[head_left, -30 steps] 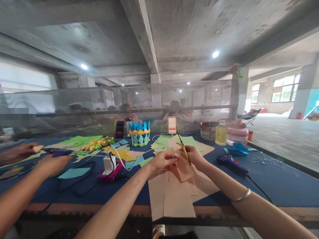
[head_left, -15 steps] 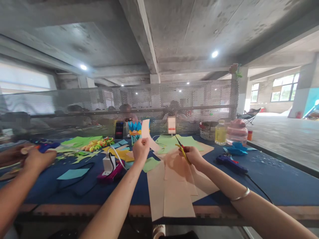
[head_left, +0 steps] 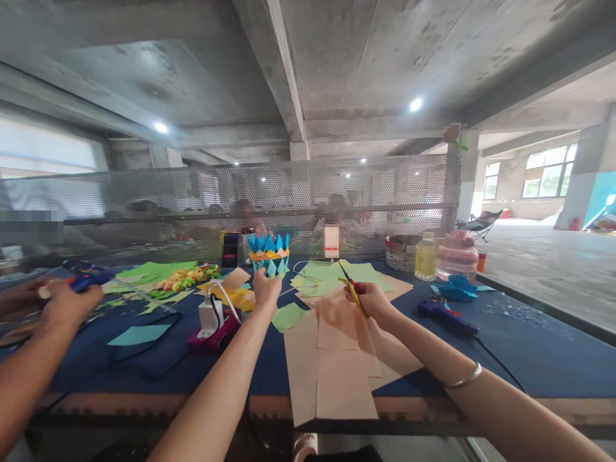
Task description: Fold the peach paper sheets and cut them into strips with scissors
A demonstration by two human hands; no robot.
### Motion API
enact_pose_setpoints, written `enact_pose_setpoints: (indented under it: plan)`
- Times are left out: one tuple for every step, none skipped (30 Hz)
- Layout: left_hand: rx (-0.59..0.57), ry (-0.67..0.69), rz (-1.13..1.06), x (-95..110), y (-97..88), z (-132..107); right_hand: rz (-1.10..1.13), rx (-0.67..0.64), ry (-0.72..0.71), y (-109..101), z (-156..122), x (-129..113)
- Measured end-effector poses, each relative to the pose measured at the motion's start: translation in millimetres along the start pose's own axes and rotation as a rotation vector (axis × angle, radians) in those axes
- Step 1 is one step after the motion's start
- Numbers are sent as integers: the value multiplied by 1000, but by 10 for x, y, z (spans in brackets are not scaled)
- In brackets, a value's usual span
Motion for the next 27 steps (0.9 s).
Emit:
enact_pose_setpoints:
  plan:
    - [-50,-18,-33,36,65,-57,18,4,0,1,-10,-22]
    - [-123,-29,-72,86,154,-133,40,7,-2,3,-19,-48]
    - [-222,-30,-118,149,265,-229,64,9,-8,6,-28,-75]
    - [-339,-34,-166,214,387,-345,90,9,-15,10,-37,-105]
    - [-451,-36,-215,280,501,-471,117,6,-24,14,-47,-136]
    - [-546,-45,-256,334,596,-595,144,2,-33,19,-58,-166]
    - [-630,-58,-289,375,673,-708,172,-3,-40,24,-70,-195]
    - [-691,-75,-316,402,727,-799,198,-10,-44,30,-81,-219]
    - [-734,-97,-336,411,760,-863,223,-19,-45,38,-92,-240]
    - [-756,-118,-352,408,773,-898,247,-31,-43,47,-103,-257]
    - [-760,-138,-367,397,769,-905,269,-44,-39,57,-112,-269]
    - [-753,-158,-381,381,754,-893,289,-57,-35,67,-119,-279]
    - [-742,-177,-396,367,734,-870,306,-69,-30,77,-125,-287]
    - [-738,-194,-412,358,715,-848,322,-81,-27,87,-130,-293]
    - [-742,-208,-431,358,699,-832,334,-91,-23,96,-135,-297]
    - [-752,-217,-455,371,687,-827,343,-101,-19,106,-139,-299]
    - [-766,-219,-483,397,677,-832,349,-112,-16,117,-143,-300]
    - [-780,-213,-515,433,668,-846,352,-124,-13,129,-148,-300]
    - [-795,-200,-548,474,660,-868,352,-138,-10,144,-154,-297]
    - [-810,-184,-576,514,654,-895,350,-153,-7,160,-159,-293]
    - [-825,-171,-596,546,652,-925,345,-170,-7,177,-163,-287]
    - [-842,-163,-608,567,654,-953,339,-185,-8,193,-166,-281]
    - [-854,-161,-613,575,660,-974,333,-196,-13,206,-167,-275]
    - [-857,-165,-617,570,665,-982,327,-201,-20,214,-166,-270]
    - [-848,-176,-622,555,668,-976,323,-200,-30,217,-162,-267]
    - [-827,-190,-632,532,667,-955,319,-195,-40,214,-156,-266]
    - [-795,-205,-648,507,661,-922,315,-189,-48,210,-151,-265]
Point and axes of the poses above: each hand's wrist, its own z-axis towards the middle knuckle, its own y-axis out of the palm, x = y × z, the point moved 7 cm from there along z, towards the middle knuckle, and after that the axes turned 11 degrees about z, right-handed, at the moved point
